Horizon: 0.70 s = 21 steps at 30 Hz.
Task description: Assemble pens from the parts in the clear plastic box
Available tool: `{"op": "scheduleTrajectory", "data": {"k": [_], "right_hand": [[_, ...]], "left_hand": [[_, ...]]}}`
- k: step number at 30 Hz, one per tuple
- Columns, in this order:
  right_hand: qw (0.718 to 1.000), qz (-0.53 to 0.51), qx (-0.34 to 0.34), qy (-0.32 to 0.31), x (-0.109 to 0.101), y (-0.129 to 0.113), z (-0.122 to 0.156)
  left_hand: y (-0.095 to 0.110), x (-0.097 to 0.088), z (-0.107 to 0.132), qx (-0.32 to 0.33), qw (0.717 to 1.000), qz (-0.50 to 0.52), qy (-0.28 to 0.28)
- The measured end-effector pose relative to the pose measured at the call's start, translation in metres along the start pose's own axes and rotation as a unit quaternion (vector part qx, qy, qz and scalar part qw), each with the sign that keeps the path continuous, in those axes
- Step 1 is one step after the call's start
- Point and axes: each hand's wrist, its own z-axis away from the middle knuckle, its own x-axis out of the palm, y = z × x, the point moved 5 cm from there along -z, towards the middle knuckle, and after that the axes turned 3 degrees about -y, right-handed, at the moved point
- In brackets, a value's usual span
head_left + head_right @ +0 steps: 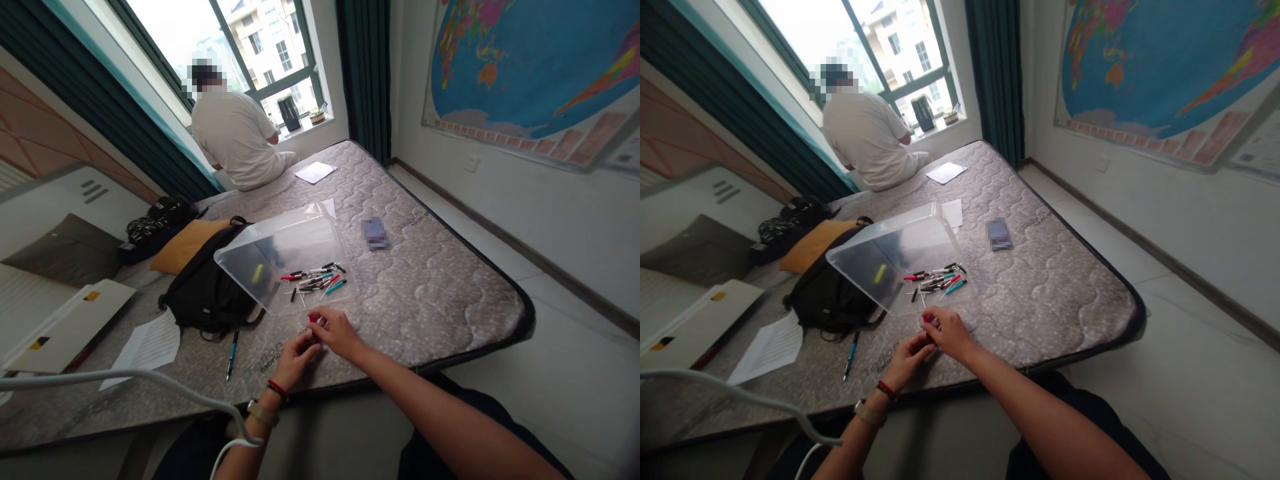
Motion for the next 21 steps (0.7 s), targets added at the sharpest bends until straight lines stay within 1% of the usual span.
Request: {"op": "scheduleTrajectory", "data": {"k": [2,5,7,8,10,12,15,18,21], "right_hand": [[0.999,0.014,-0.017,-0.037,0.008,-0.008,0.005],[0.992,0.035,-0.064,-0.102,0.019,-0.018,0.017],[0.989,0.047,-0.074,-0.121,0.023,-0.017,0.024],[0.989,0.056,-0.068,-0.119,0.024,-0.014,0.026],[0.990,0.090,-0.045,-0.099,0.024,-0.004,0.029],[0.988,0.135,-0.030,-0.067,0.024,0.006,0.029],[0.979,0.201,-0.022,-0.013,0.024,0.014,0.029],[0.967,0.251,-0.003,0.035,0.024,0.018,0.031],[0.956,0.286,0.012,0.057,0.024,0.019,0.031]], "left_hand": [[-0.004,-0.004,0.008,0.012,0.999,-0.008,0.038],[-0.009,-0.014,0.014,0.040,0.996,-0.021,0.078],[-0.013,-0.026,0.015,0.051,0.993,-0.018,0.109],[-0.016,-0.035,0.015,0.054,0.990,-0.013,0.132],[-0.021,-0.055,0.016,0.058,0.980,-0.011,0.189],[-0.025,-0.074,0.020,0.065,0.968,-0.037,0.240],[-0.032,-0.095,0.028,0.078,0.950,-0.116,0.277],[-0.038,-0.102,0.035,0.093,0.933,-0.179,0.298],[-0.040,-0.100,0.036,0.119,0.927,-0.200,0.294]]}}
